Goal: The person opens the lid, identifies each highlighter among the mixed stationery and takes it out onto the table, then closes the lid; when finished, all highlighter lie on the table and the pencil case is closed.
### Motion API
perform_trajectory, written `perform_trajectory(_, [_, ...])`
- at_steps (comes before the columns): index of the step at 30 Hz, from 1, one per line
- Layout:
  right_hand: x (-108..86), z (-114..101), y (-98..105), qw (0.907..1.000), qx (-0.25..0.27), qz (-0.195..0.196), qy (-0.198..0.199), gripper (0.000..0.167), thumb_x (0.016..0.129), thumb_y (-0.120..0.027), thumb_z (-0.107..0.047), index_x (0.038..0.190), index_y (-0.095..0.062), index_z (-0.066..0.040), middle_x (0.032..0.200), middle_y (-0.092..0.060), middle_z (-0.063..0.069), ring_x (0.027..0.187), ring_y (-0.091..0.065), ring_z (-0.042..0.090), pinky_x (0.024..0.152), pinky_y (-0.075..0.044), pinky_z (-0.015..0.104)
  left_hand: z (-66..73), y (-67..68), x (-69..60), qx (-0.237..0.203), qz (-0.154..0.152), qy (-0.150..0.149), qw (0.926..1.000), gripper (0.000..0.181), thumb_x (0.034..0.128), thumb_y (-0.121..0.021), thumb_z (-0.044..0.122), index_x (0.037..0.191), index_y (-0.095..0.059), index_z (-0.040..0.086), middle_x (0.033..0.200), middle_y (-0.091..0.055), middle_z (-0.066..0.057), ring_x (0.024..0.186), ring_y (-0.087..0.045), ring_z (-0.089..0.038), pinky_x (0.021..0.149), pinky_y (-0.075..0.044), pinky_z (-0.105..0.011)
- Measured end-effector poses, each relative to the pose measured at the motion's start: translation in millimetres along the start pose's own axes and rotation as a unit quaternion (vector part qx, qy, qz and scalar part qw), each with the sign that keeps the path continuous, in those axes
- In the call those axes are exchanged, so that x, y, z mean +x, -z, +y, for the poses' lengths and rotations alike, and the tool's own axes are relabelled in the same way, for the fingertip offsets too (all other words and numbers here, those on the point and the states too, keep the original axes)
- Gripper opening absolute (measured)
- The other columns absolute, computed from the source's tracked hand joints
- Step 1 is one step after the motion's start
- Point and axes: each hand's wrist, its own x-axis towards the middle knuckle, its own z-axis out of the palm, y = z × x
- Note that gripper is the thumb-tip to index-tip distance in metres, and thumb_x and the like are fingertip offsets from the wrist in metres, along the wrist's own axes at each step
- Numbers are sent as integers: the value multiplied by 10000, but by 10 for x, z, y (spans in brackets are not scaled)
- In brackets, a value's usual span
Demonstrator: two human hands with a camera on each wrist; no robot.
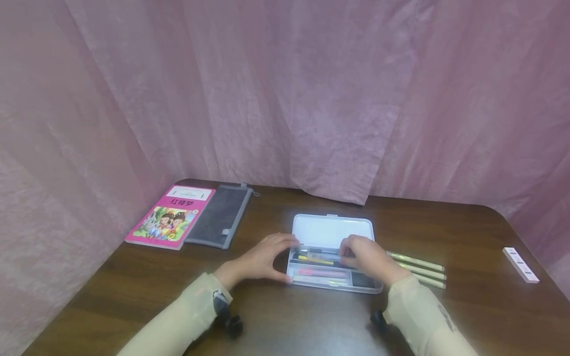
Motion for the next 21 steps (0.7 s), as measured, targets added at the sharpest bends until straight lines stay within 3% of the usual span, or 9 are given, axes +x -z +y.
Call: perform_trajectory(21, [-238,-17,357,9997,-150,189,45,113,797,-763,-145,828,-657,-169,770,-589,-97,723,-506,49,624,-483,216,-11,-10,5,-44,-53,40,10000,846,723,-731,626,1412,-451,222,1487,-421,26,1422,-337,-151,1223,-214,-422])
